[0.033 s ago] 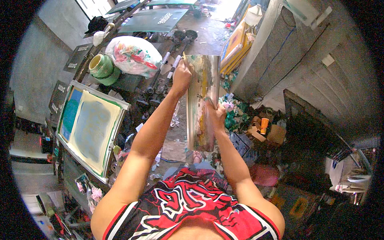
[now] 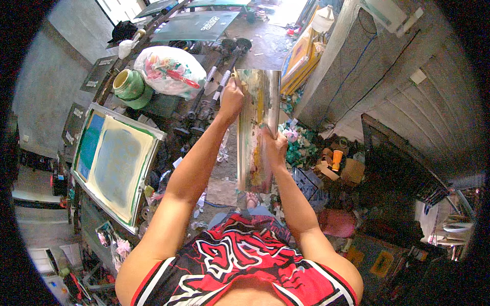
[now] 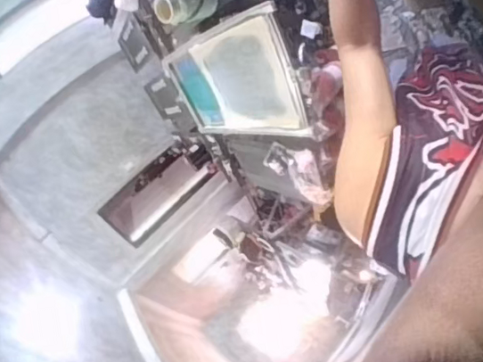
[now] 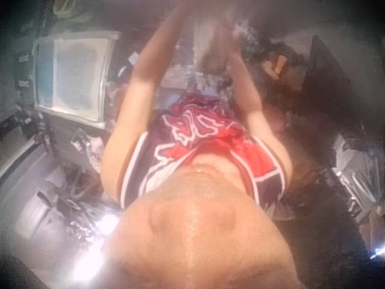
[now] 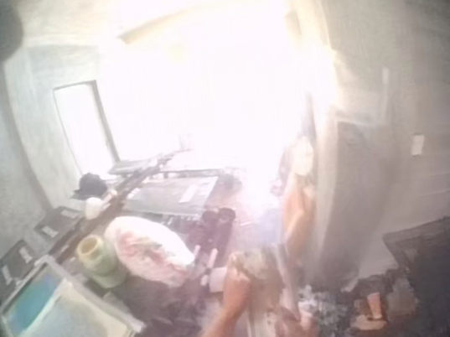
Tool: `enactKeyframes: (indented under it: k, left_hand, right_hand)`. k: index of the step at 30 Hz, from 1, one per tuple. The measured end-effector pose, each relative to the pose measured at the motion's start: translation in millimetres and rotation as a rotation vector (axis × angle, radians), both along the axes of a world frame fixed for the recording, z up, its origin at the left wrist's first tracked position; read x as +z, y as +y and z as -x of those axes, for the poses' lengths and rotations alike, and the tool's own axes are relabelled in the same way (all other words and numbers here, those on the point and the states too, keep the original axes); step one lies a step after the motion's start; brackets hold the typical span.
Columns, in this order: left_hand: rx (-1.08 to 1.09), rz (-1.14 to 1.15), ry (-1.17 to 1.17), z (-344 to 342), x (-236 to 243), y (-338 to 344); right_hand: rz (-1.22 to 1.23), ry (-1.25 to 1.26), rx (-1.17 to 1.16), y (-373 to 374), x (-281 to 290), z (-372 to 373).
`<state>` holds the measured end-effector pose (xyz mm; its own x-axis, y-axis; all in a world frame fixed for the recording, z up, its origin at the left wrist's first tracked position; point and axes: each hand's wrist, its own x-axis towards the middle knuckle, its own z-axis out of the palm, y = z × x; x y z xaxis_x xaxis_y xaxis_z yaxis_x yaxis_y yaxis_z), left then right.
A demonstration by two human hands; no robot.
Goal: The person scrapes excess ink from a screen printing frame using a squeegee, then uses a red heat gun to cure printed designs on several black t-shirts laid out on a workbench. The person handles the squeegee and heat gun throughout the process.
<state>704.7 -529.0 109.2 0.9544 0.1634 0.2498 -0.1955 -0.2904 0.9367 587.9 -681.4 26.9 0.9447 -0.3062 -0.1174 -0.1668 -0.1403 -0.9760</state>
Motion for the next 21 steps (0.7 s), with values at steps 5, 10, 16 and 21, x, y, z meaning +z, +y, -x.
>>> enactKeyframes:
  k: [5,10,16,21]
  left_hand:
    - [-0.008,-0.083,0.106,17.1,-26.9,-5.1]
    - [-0.004,-0.066,0.04,22.5,-41.2,-0.1]
    - [0.01,-0.175,0.01,30.9,-61.0,10.0]
    - [0.027,-0.047,0.101,49.8,-75.6,13.4]
  right_hand:
    - [-0.071,-0.078,-0.051,1.6,4.2,-19.8]
    - [-0.024,0.125,0.024,-1.4,4.4,-27.8]
    - [-0.071,0.017,-0.05,14.7,4.1,-30.7]
    - [-0.069,0.096,-0.081,20.4,8.1,-42.6]
